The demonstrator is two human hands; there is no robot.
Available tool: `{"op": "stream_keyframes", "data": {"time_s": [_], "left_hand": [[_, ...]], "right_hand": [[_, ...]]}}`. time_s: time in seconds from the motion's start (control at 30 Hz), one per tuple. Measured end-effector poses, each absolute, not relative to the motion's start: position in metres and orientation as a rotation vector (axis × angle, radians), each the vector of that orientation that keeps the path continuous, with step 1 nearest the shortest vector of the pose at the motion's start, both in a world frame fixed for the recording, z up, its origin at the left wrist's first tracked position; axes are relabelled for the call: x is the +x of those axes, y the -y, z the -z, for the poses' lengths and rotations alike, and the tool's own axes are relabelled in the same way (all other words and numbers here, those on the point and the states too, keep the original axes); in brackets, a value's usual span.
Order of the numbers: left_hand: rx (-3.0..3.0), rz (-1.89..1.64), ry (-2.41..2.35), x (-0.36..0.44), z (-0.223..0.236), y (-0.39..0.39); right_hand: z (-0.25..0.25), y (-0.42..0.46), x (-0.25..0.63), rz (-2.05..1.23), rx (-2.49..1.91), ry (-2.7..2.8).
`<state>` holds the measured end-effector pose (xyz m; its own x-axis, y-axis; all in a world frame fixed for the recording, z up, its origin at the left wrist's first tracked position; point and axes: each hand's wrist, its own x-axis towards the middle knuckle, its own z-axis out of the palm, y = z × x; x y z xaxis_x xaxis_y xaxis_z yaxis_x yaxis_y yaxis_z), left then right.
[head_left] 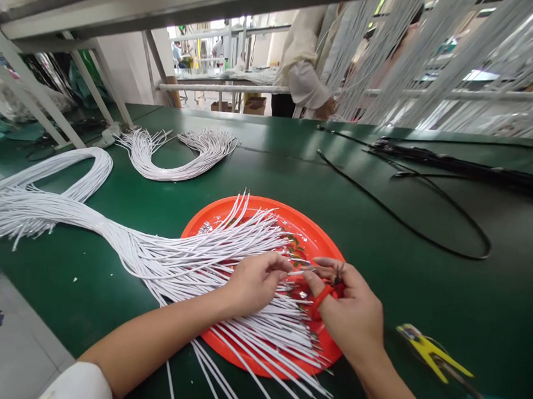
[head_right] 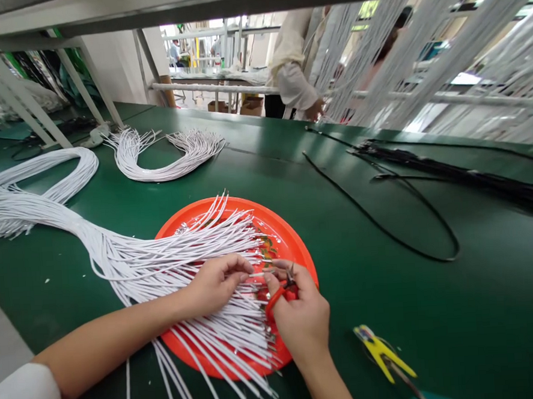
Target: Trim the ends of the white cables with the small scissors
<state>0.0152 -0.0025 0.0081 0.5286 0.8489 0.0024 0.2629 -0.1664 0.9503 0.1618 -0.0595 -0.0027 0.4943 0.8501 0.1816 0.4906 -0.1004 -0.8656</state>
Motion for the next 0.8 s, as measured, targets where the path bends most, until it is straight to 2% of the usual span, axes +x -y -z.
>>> {"op": "stream_keyframes", "data": {"time_s": [0.27,0.53,0.7,0.8], "left_hand": [[2.38,-0.317,-1.032,0.005,-0.003,-0.002],[2.565,-0.409,-1.093,0.007,0.0,-0.004],[2.733,-0.115,-1.153,0.017,-0.003,-0.012],[2.728,-0.129,-1.186,0.024,-0.001,-0.014]], "right_hand": [[0.003,0.054,0.177,-0.445,-2.139,1.375],[0.005,0.053,0.176,-0.345,-2.101,1.198],[0.0,0.053,0.175,-0.295,-2.071,1.193],[-0.001,0.053,0.175,-0.328,-2.083,1.198]]}}
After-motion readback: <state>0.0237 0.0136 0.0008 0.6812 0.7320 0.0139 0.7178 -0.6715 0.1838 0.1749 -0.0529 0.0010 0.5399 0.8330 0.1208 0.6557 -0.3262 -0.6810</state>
